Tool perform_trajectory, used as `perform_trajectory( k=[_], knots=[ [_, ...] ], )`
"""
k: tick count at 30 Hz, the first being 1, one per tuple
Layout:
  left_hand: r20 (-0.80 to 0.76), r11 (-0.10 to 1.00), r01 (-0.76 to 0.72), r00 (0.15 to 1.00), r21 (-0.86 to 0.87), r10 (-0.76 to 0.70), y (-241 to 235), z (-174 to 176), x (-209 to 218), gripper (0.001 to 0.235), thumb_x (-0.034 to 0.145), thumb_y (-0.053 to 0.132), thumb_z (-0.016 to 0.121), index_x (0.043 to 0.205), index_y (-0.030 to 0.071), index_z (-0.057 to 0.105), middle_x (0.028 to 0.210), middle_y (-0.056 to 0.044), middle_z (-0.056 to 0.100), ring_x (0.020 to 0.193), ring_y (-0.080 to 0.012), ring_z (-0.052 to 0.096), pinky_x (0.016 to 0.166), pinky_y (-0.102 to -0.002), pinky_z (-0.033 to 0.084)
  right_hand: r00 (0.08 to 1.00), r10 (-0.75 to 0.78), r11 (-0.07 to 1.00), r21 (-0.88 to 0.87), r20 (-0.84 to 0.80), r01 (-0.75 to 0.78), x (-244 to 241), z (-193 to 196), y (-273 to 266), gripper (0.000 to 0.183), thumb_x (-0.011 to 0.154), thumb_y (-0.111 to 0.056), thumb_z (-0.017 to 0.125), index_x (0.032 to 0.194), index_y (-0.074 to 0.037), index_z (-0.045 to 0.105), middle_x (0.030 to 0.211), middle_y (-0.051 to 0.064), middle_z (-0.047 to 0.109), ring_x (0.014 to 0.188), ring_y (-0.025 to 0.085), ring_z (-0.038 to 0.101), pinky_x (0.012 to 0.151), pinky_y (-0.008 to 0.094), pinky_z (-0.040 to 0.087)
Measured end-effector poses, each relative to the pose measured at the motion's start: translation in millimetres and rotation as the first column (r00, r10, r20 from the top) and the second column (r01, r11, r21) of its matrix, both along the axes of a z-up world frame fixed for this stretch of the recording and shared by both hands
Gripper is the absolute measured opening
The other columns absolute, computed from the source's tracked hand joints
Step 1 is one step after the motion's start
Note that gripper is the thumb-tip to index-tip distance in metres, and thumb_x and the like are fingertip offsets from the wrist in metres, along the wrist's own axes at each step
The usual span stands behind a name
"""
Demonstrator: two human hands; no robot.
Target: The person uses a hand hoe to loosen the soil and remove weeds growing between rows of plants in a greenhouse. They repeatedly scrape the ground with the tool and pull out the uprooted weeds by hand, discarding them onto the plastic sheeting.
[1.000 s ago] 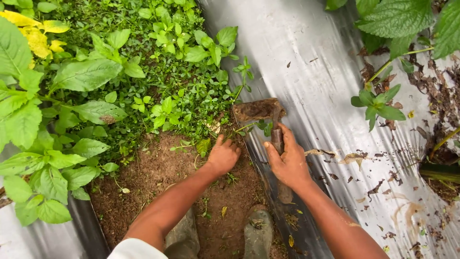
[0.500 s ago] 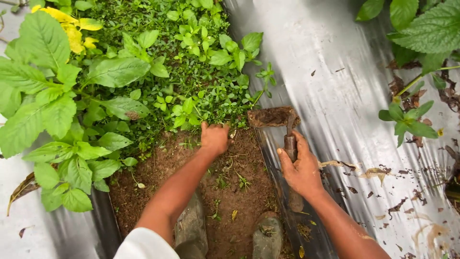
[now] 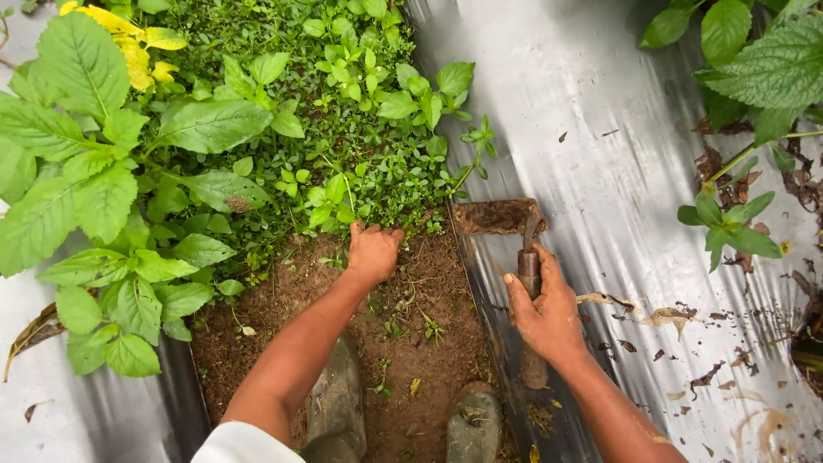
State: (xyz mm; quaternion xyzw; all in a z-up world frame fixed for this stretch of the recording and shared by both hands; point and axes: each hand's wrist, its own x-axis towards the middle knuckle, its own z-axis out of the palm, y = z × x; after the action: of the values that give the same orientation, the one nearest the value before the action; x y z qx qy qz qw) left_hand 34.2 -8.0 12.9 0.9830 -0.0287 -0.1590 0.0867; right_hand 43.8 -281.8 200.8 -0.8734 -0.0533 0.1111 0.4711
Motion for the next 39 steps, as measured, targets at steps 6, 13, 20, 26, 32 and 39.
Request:
perform_trajectory(
  k=[6, 13, 20, 26, 32, 39],
  knots=[
    [-0.049, 1.000, 0.010, 0.999, -0.001, -0.010, -0.4, -0.5, 1.2, 0.018, 0.096, 0.021, 0.058, 0.110, 0.019, 0.068, 0.097, -0.002, 0.077, 0.100, -0.0248, 0.067, 0.101, -0.055, 0.029, 1.000, -0.015, 1.000, -0.010, -0.002, 0.015, -1.7, -2.1, -4.6, 0.055, 0.098, -0.014, 0.063, 0.144, 0.007, 0.043, 0.066, 0.024, 0.068, 0.046, 0.031, 0.068, 0.042, 0.043, 0.058],
    [-0.075, 0.998, 0.044, 0.996, -0.050, -0.048, 8.6, 21.9, -5.2, 0.019, 0.096, 0.024, 0.060, 0.110, 0.018, 0.071, 0.085, -0.003, 0.076, 0.094, -0.0249, 0.066, 0.103, -0.057, 0.028, 0.999, 0.044, 0.999, 0.014, 0.017, -0.044, 3.3, 0.6, 11.8, 0.054, 0.099, -0.014, 0.061, 0.146, 0.006, 0.043, 0.070, 0.024, 0.069, 0.049, 0.029, 0.069, 0.044, 0.043, 0.059],
    [-0.277, 0.987, 0.138, 0.948, -0.088, -0.157, 44.0, 77.1, -67.2, 0.023, 0.096, 0.019, 0.063, 0.116, 0.023, 0.072, 0.086, -0.001, 0.076, 0.096, -0.0227, 0.067, 0.105, -0.055, 0.031, 0.997, 0.068, 0.997, -0.039, -0.031, -0.069, 0.8, -0.5, 15.5, 0.056, 0.100, -0.016, 0.059, 0.148, 0.005, 0.039, 0.075, 0.025, 0.068, 0.055, 0.032, 0.070, 0.047, 0.046, 0.061],
    [-0.394, 0.994, 0.102, 0.915, 0.028, -0.083, 82.4, 39.7, -137.7, 0.022, 0.094, 0.030, 0.064, 0.114, 0.026, 0.072, 0.096, -0.001, 0.078, 0.114, -0.0214, 0.064, 0.105, -0.056, 0.030, 0.989, 0.144, 0.983, -0.108, -0.035, -0.147, -2.5, 6.2, 37.9, 0.057, 0.100, -0.017, 0.060, 0.149, 0.005, 0.039, 0.097, 0.033, 0.066, 0.080, 0.047, 0.072, 0.059, 0.061, 0.062],
    [-0.092, 0.964, 0.247, 0.962, -0.101, -0.256, 29.9, 104.0, -88.7, 0.034, 0.096, 0.026, 0.069, 0.130, 0.023, 0.068, 0.135, -0.006, 0.062, 0.125, -0.0233, 0.051, 0.106, -0.051, 0.037, 0.982, 0.181, 0.971, -0.151, -0.051, -0.186, -9.6, 16.2, 60.8, 0.057, 0.102, -0.018, 0.059, 0.149, 0.005, 0.037, 0.109, 0.036, 0.061, 0.096, 0.055, 0.067, 0.070, 0.069, 0.062],
    [-0.191, 0.859, 0.512, 0.845, 0.011, -0.500, -27.6, 34.8, -46.6, 0.079, 0.082, 0.036, 0.085, 0.152, 0.030, 0.048, 0.164, -0.008, 0.037, 0.152, -0.0415, 0.023, 0.108, -0.072, 0.026, 0.998, 0.055, 0.990, -0.134, 0.011, -0.053, -14.5, 0.1, 69.2, 0.057, 0.100, -0.018, 0.064, 0.147, 0.003, 0.043, 0.085, 0.032, 0.067, 0.066, 0.044, 0.072, 0.054, 0.057, 0.057]
  ],
)
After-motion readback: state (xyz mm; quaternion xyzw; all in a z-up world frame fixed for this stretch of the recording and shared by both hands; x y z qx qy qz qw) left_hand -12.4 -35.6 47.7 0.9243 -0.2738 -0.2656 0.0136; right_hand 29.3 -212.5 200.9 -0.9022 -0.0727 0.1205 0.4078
